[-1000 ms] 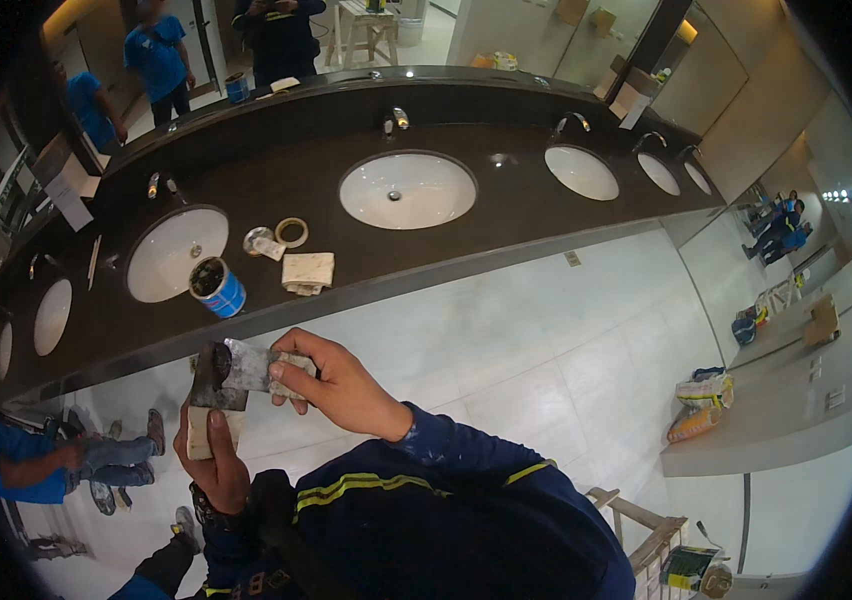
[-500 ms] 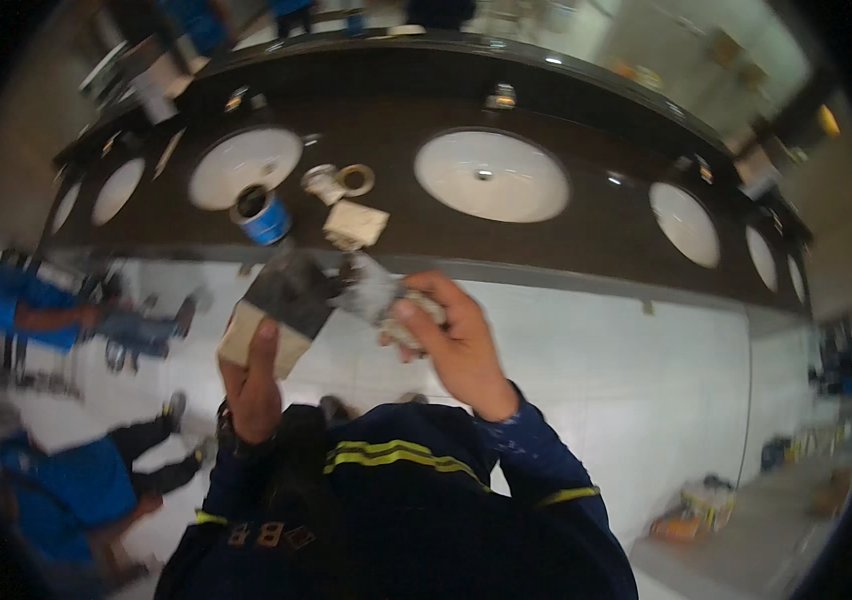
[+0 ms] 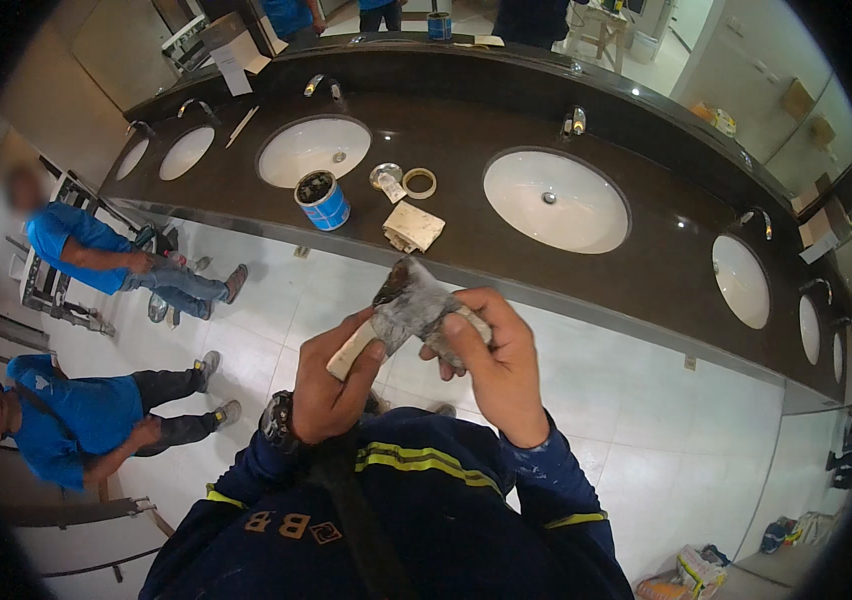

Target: The person scoops a dark adhesive from a can onto a small rectangular tile using a putty knife. They then spread the adhesive evenly across the tile's surface while standing at a bathroom vanity.

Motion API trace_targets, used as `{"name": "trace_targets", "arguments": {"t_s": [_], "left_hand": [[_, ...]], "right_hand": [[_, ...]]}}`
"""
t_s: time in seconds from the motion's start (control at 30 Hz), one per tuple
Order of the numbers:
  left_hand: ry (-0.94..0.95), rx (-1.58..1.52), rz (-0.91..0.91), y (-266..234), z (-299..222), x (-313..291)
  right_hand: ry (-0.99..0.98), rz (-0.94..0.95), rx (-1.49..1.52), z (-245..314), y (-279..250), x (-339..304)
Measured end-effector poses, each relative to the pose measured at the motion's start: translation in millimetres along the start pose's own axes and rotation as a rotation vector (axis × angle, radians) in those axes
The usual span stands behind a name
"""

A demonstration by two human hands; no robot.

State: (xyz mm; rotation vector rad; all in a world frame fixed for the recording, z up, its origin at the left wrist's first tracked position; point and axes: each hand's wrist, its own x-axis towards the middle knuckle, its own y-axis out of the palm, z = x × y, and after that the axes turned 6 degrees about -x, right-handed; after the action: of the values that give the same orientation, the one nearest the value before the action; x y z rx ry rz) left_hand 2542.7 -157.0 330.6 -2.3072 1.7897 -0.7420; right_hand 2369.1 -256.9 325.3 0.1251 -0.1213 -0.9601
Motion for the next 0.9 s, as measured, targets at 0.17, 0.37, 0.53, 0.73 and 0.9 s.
{"name": "trace_targets", "arguments": {"t_s": [0.17, 0.37, 0.53, 0.73, 0.9], "left_hand": [[-0.496, -0.888, -0.244, 9, 0, -5], [-0.570, -1.285, -0.142, 0, 16, 5], [-0.562, -1.351, -0.129, 0, 18, 1], [-0.552, -1.191, -0.243, -12, 12, -6], [-0.529, -1.055, -0.293, -16, 9, -6]], "right_hand": [[-0.384, -0.185, -0.303, -13, -19, 3], [-0.516, 0.279, -0.643, -9, -39, 8], [-0.483, 0.262, -0.811, 3, -49, 20], [-0.588, 0.081, -1.026, 35, -47, 16], [-0.669, 0.215, -1.294, 52, -17, 18]]}}
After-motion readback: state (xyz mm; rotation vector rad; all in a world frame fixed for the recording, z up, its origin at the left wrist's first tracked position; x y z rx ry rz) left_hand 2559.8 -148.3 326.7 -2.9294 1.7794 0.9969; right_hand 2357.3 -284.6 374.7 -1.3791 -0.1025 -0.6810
